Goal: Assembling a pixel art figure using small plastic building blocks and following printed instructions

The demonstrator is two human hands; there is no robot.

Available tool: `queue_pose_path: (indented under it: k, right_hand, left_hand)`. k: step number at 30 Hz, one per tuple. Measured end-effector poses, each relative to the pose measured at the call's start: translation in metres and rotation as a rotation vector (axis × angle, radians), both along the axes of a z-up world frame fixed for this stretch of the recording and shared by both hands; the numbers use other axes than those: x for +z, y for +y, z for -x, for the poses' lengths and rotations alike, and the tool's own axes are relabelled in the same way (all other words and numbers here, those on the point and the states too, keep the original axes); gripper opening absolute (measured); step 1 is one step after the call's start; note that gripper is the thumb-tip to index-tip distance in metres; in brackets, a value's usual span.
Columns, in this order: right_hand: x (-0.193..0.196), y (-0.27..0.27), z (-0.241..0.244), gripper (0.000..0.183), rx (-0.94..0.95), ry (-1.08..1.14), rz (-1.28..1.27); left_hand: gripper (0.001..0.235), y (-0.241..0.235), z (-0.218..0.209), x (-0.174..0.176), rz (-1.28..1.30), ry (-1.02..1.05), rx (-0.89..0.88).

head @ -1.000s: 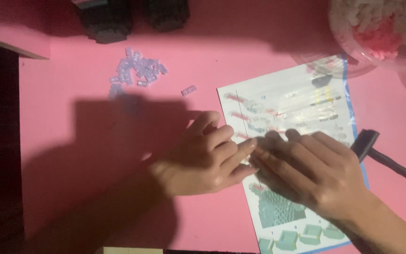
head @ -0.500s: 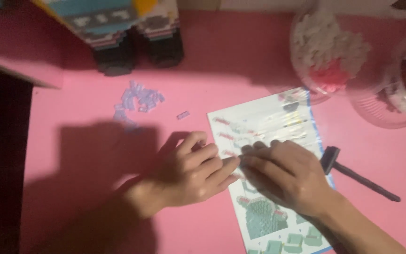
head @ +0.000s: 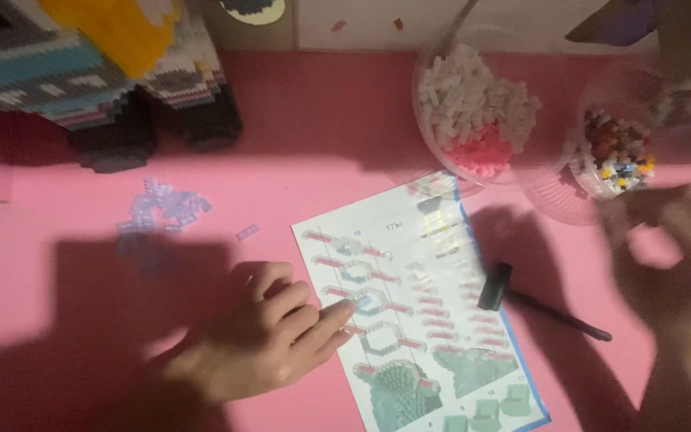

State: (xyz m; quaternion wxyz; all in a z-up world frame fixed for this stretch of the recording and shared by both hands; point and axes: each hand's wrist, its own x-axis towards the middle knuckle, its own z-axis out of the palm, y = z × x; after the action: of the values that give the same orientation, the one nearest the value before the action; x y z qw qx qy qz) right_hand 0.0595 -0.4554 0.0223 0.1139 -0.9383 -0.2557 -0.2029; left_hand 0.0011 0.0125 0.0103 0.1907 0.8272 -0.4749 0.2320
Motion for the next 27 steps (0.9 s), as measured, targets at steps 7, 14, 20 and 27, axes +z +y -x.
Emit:
queue_pose_path:
  k: [7,14,20,27]
  right_hand:
    - [-0.052,-0.161,-0.107,0.009,-0.417,0.281,-0.211]
    - [-0.030,-0.090,-0.067,0.016,-0.552,0.064,-0.314]
    - [-0.028,-0.094,-0.066,0.056,-0.524,0.073,-0.421]
    - [-0.032,-0.113,-0.064,0.034,-0.370,0.000,-0.122]
  left_hand:
    - [0.032,-0.006,-0.002,-0.002,-0.123,-0.072,-0.009]
    - [0.032,-0.012,-0.005,-0.002,-0.063,-0.043,0.003]
    - [0.033,-0.017,-0.006,0.006,-0.069,-0.040,0.040]
    - [0.035,-0.019,-0.011,0.004,-0.086,0.002,0.062]
